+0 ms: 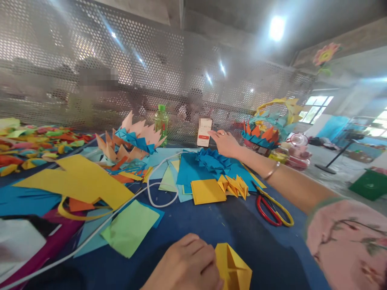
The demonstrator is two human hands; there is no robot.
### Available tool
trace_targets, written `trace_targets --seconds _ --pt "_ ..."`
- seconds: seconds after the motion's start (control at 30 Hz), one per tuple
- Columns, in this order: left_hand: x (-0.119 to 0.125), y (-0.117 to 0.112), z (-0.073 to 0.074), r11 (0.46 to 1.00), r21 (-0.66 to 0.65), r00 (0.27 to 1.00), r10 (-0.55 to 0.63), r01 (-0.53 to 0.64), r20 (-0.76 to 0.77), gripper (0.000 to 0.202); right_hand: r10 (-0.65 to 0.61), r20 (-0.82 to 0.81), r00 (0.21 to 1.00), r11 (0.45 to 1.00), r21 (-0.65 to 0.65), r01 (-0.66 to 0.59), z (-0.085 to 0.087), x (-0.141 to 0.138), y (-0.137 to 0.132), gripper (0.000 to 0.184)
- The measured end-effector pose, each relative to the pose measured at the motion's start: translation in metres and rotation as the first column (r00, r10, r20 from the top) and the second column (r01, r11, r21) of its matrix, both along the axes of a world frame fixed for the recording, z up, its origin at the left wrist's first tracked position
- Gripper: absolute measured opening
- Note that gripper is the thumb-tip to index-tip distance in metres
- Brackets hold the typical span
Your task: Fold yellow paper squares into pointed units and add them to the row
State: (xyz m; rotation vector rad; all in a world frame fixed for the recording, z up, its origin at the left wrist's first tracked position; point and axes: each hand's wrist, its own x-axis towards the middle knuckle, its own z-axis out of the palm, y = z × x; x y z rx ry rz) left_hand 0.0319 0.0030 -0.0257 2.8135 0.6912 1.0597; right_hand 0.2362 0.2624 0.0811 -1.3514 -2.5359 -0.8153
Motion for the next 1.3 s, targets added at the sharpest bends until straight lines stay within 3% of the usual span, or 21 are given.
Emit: trace_targets --seconds 0.1,0.27,0.37,0.43,0.53,0.67,0.87,1.0,1.13,1.3 --pt "0.0 -0.005 0.01 0.998 -0.064 1.0 -0.01 0.008 -0.028 0.022 0.052 -0.021 0.998 0.996 -0.067 -0.053 -0.004 0.013 -0.065 0.045" --pt "-0.001 -0.008 0.02 0.991 -0.135 0.999 -0.028 0.023 -0.03 0.024 0.162 -0.092 0.983 0.969 -0.175 -0.176 -0.024 0.028 -0.217 0.033" --pt "-0.002 -0.006 0.018 0.981 -0.196 1.0 -0.021 0.018 -0.011 0.022 0.205 -0.32 0.925 0.927 -0.241 -0.289 -0.041 0.025 -0.29 0.027" --pt "-0.002 -0.005 0.017 0.976 -0.216 1.0 -0.02 0.017 -0.011 0.023 0.195 -0.418 0.887 0.916 -0.246 -0.317 -0.055 0.02 -0.318 0.029" --pt "-0.002 -0.003 0.019 0.974 -0.226 1.0 -0.023 0.017 -0.021 0.022 0.152 -0.526 0.837 0.922 -0.229 -0.311 -0.073 0.014 -0.329 0.027" --pt "-0.005 -0.004 0.022 0.973 -0.23 0.998 -0.042 0.031 -0.043 0.024 0.153 -0.601 0.784 0.928 -0.185 -0.324 -0.085 0.009 -0.322 0.023" --pt "-0.013 -0.01 0.02 0.977 -0.204 0.996 -0.076 0.063 -0.055 0.025 0.239 -0.561 0.793 0.93 -0.101 -0.353 -0.088 0.001 -0.317 0.019" --pt "-0.016 -0.017 0.024 0.995 -0.087 0.998 -0.047 0.043 -0.041 0.026 0.26 -0.523 0.812 0.945 -0.036 -0.326 -0.09 0.005 -0.318 0.022" --pt "-0.014 -0.024 0.029 0.999 0.046 0.999 -0.008 0.01 -0.041 0.034 0.253 -0.564 0.786 0.931 -0.079 -0.356 -0.091 0.014 -0.321 0.021" --pt "-0.008 -0.027 0.028 0.997 0.08 1.0 0.016 -0.015 -0.011 0.038 0.245 -0.631 0.736 0.904 -0.126 -0.409 -0.094 0.019 -0.321 0.021"
